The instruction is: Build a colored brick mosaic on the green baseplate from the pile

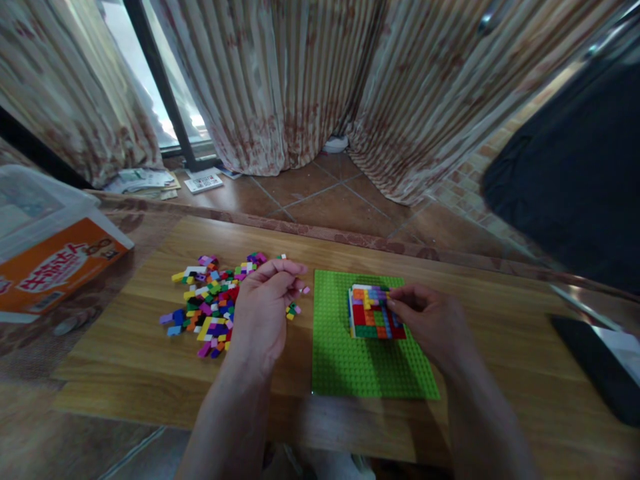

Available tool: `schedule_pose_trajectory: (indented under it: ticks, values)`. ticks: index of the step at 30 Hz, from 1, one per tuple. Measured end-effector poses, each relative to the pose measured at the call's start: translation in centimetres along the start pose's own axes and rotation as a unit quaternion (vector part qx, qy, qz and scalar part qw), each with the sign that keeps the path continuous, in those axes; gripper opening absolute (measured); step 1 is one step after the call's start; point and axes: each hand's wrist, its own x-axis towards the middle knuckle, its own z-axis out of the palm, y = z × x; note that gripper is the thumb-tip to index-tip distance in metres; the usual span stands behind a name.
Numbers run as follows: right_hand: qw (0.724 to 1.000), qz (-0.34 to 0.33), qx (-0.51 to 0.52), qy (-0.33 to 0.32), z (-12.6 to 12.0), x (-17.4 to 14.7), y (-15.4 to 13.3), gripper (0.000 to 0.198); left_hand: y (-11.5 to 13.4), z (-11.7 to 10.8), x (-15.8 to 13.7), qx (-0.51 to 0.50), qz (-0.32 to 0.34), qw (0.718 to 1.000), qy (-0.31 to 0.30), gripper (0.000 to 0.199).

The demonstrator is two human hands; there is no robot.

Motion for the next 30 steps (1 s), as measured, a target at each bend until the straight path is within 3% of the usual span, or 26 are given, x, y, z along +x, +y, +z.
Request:
schedule_pose_trajectory:
  ticks: [15, 22, 27, 30]
  values:
    - [1.000, 0.006, -0.020, 0.018, 0.1, -0.1, 0.1, 0.025, -0.5, 0.3, -0.1, -0.003, 0.006, 1.000, -0.021, 0.003]
    - [0.989, -0.013, 0.008, 0.150, -1.0, 0.4, -0.5, 0.027, -0.1, 0.2, -0.1, 0.003, 0.004, 1.000, -0.013, 0.002]
    - [0.999, -0.035, -0.031, 0.026, -0.5, 0.4, -0.1, 0.039, 0.2, -0.3, 0.0, -0.011, 0.008, 1.000, -0.007, 0.004]
    - [0.992, -0.084, -0.083, -0.037, -0.3, 0.1, -0.1, 0.040, 0.4, -0.4, -0.1, -0.015, 0.009, 1.000, -0.005, 0.005]
